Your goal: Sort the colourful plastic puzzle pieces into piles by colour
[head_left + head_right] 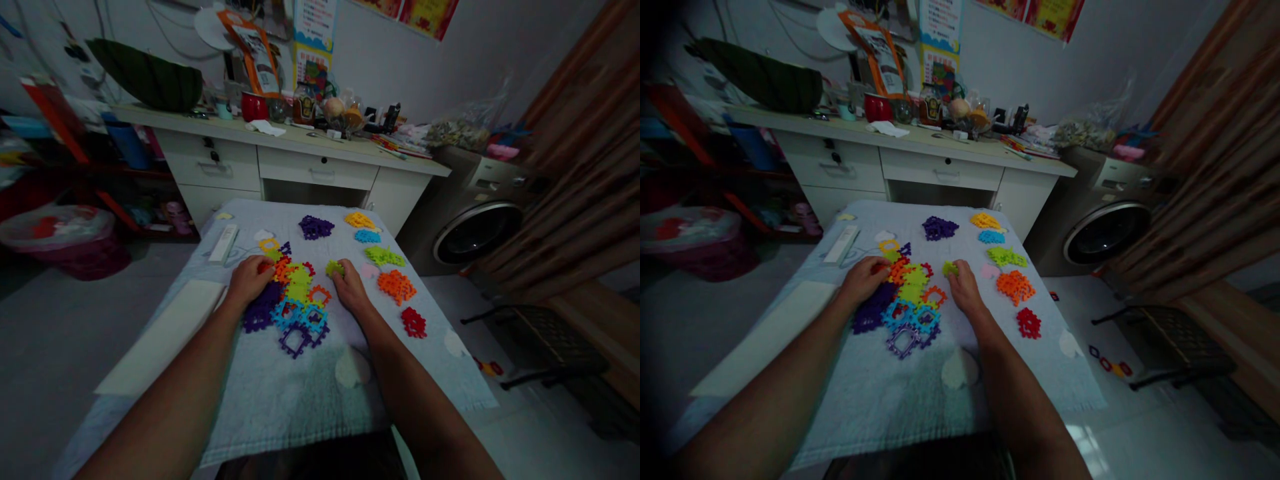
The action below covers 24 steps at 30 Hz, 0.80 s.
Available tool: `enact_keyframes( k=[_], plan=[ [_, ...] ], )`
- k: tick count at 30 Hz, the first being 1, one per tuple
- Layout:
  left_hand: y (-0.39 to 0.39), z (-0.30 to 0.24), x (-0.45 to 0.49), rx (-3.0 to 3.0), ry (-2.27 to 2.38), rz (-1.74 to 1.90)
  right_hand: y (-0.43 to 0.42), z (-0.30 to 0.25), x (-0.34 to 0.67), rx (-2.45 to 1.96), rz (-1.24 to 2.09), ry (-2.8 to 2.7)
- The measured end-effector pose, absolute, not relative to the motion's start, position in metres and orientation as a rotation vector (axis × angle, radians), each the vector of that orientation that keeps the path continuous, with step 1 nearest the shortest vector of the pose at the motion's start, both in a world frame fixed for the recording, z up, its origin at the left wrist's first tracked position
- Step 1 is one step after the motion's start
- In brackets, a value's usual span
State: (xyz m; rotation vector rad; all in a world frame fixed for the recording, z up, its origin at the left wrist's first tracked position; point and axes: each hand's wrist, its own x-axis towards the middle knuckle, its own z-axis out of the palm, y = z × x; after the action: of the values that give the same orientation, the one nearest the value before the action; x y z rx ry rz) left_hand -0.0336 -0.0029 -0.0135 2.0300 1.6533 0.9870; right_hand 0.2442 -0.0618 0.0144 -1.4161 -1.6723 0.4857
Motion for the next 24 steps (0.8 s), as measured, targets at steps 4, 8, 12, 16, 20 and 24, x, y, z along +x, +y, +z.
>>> enact_keyframes(
  k=[4, 8, 12, 16, 20, 24],
  plan=[
    [-0.003, -0.010, -0.032, 2.024, 1.668, 0.981, -0.043, 0.029, 0.285, -1.482, 0.386, -1.497],
    [-0.004, -0.009, -0.032, 2.027, 1.672, 0.964, -0.024, 0.039, 0.350, -1.659, 0.323, -1.292],
    [-0.003, -0.008, -0.032, 2.022, 1.686, 0.959, -0.012, 0.035, 0.415, -1.855, 0.208, -1.088],
    [-0.003, -0.008, -0.031, 2.017, 1.687, 0.967, -0.002, 0.026, 0.449, -1.975, 0.278, -1.010],
    [-0.004, -0.007, -0.032, 2.005, 1.661, 0.987, 0.007, 0.020, 0.453, -1.981, 0.301, -1.092],
    [-0.005, -0.006, -0.032, 1.971, 1.603, 1.025, 0.014, 0.019, 0.451, -2.067, 0.200, -1.280]
  ],
)
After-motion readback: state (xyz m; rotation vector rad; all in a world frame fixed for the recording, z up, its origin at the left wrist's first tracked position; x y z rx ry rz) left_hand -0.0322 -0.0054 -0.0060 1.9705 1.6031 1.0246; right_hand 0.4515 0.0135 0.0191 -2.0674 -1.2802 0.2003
